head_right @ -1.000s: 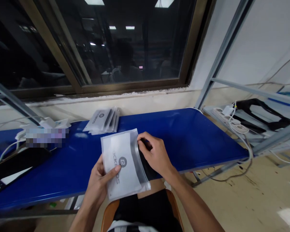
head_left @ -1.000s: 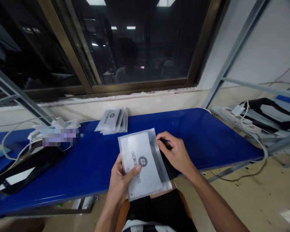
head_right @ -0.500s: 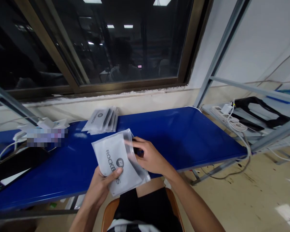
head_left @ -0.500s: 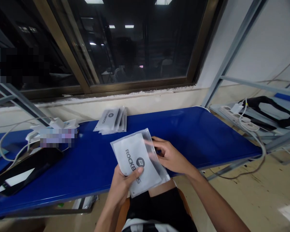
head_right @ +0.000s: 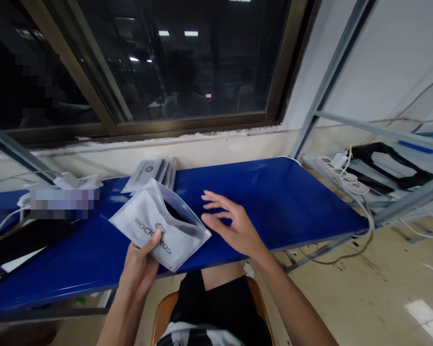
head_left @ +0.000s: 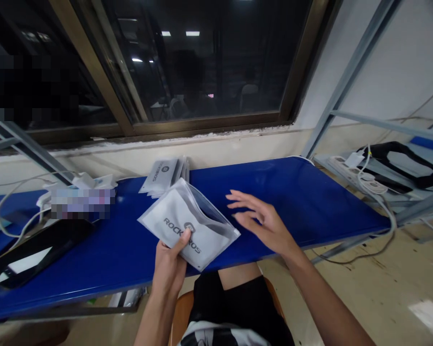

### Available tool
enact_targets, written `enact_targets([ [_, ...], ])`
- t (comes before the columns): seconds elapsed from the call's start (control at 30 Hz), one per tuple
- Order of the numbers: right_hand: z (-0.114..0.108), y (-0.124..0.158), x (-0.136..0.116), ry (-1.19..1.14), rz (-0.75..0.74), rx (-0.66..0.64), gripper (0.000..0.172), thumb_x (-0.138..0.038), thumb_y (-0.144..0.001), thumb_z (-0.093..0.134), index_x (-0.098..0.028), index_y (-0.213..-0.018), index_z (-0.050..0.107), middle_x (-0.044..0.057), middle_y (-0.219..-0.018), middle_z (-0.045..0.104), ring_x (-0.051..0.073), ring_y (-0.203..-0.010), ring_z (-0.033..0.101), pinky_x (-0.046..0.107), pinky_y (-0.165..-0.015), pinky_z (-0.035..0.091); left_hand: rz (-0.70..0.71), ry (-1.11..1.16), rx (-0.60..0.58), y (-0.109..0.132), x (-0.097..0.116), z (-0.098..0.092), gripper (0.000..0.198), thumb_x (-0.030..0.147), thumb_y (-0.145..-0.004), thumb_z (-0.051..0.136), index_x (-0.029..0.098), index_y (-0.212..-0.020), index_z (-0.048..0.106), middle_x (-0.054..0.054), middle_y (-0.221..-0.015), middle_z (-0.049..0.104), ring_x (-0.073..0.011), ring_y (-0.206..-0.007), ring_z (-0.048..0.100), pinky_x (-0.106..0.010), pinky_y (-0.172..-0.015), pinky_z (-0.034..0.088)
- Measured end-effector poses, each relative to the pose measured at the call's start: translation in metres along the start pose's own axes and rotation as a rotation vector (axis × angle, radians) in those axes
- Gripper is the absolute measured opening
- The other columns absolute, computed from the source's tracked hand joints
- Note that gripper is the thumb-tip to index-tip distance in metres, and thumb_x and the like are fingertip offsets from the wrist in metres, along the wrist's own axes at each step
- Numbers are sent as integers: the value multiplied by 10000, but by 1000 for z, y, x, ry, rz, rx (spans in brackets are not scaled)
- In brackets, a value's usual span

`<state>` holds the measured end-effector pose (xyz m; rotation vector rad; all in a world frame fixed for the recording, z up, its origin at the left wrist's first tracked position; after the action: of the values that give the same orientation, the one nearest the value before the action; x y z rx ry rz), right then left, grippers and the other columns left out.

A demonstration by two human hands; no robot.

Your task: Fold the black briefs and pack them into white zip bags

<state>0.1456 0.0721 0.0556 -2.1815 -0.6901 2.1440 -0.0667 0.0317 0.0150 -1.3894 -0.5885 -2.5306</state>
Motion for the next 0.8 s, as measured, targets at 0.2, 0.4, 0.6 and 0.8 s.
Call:
enact_targets([
  [0.2,-2,-1,19,29,65,-24,301,-447,-932,661,-156,-929,737,38,-835,698,200,-784,669,306,-703,566,320,-7,9,-19,8,5,547,302,-714,902,214,-1203,674,-80,-1237,703,-260,-1266,618,-330,-1033,532],
  [0.4,-25,-22,10,377,-153,46,300,-420,-942,641,-203,-757,734,9,-677,630,163,-644,545,276,-637,458,1126,-791,-232,-7,52,39,454,269,-836,808,310,-1268,672,-50,-1312,653,-267,-1305,557,-420,-1143,413],
  [0.6,-22,-30,10,427,-275,238,228,-333,-896,684,-257,-697,765,40,-742,712,216,-713,649,352,-738,505,1285,-1233,-740,-18,52,114,200,286,-1006,576,224,-1034,765,-56,-954,776,-240,-907,691,-392,-856,474],
  [0.8,-23,-24,8,399,-325,395,189,-362,-901,708,-266,-779,816,30,-762,738,205,-685,655,352,-711,522,1326,-1258,-697,-26,64,116,263,295,-1025,533,182,-919,746,-71,-1039,764,-221,-936,707,-336,-807,472],
])
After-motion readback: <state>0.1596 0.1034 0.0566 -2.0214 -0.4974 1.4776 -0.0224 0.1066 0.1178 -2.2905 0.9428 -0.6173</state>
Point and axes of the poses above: each hand's wrist, its own y-axis away from the middle knuckle, its own z-axis out of the palm, x = y × z, the point moved 1 cm from there along -y, towards the middle knuckle
